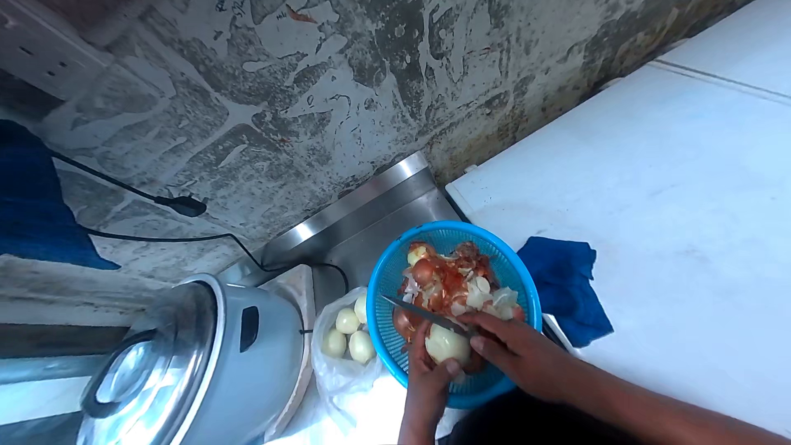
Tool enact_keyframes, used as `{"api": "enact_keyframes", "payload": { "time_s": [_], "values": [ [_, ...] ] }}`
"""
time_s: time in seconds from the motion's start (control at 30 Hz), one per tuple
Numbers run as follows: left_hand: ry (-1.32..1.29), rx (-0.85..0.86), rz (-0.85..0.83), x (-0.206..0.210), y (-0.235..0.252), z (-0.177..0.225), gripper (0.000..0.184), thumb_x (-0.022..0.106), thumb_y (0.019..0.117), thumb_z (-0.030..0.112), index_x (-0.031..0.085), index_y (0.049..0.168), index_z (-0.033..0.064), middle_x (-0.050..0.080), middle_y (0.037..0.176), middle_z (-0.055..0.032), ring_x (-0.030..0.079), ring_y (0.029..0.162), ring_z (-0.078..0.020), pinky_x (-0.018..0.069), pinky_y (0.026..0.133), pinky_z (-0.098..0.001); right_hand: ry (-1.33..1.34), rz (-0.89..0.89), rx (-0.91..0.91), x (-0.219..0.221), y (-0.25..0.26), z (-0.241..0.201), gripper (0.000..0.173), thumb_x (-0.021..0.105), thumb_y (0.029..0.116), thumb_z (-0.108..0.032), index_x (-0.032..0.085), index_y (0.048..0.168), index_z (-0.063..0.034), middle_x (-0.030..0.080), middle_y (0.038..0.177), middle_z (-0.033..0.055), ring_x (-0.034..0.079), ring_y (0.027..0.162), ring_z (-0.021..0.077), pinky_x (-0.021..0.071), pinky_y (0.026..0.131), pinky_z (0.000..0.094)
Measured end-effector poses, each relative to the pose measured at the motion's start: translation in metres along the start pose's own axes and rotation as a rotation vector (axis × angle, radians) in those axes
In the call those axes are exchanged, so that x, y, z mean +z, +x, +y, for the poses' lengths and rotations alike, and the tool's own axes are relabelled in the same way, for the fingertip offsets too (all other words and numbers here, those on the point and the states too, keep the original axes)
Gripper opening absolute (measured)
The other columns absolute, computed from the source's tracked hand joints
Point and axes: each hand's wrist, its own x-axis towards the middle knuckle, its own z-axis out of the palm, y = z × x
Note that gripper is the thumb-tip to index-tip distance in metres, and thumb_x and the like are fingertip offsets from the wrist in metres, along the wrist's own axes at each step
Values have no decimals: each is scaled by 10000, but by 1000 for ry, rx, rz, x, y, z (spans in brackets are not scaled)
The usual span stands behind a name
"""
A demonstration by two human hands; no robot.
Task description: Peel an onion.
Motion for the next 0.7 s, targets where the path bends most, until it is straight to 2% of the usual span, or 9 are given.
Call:
{"api": "enact_keyframes", "payload": {
  "time_s": [0.13,0.2,0.27,0.33,0.4,0.5,0.63,0.7],
  "values": [
    [-57,-9,-76,-2,5,3,798,839,836,285,433,1494,88,631,1323,-128,660,1139,-211,559,963,-415,146,39,9,-1,6,8,454,413,1077,-446,557,1436,-207,666,1022,59,635,815,143,550,776,369],
    [-111,-20,-89,-4,6,2,780,834,838,282,447,1491,102,619,1340,-136,653,1147,-220,555,962,-415,233,50,16,-1,8,10,437,411,1083,-426,570,1420,-198,642,961,54,597,729,135,533,695,338],
    [-139,-38,-63,-3,4,2,799,823,847,294,413,1509,114,599,1365,-141,646,1157,-232,561,948,-419,275,67,23,0,8,8,422,413,1083,-421,582,1406,-209,626,920,37,575,688,126,519,643,320],
    [-149,-62,-26,-1,3,2,866,817,855,337,324,1541,147,562,1408,-130,633,1181,-238,567,939,-423,215,79,-1,1,5,5,437,410,1081,-434,574,1420,-213,655,976,43,611,755,131,543,719,348],
    [-171,-70,36,-1,3,1,898,819,848,385,295,1531,129,595,1355,-136,655,1147,-251,577,925,-440,121,96,-40,4,2,3,466,405,1077,-447,562,1440,-200,684,1035,59,654,852,146,559,804,385],
    [-147,-102,147,2,5,0,901,866,801,373,335,1460,63,663,1188,-156,707,1000,-245,611,833,-421,38,111,-56,9,1,6,489,404,1072,-469,546,1462,-211,698,1024,72,674,859,173,570,804,431],
    [-134,-77,97,1,4,2,818,860,806,362,431,1445,83,653,1242,-150,689,1046,-244,597,867,-427,109,190,46,3,9,14,475,403,1067,-469,573,1432,-216,685,1011,55,654,861,162,555,816,414],
    [-151,-76,48,0,4,1,800,852,822,328,432,1459,86,643,1279,-148,680,1084,-244,590,894,-425,111,203,84,0,12,16,463,404,1065,-473,580,1423,-238,685,1001,35,654,861,147,555,818,405]
  ]
}}
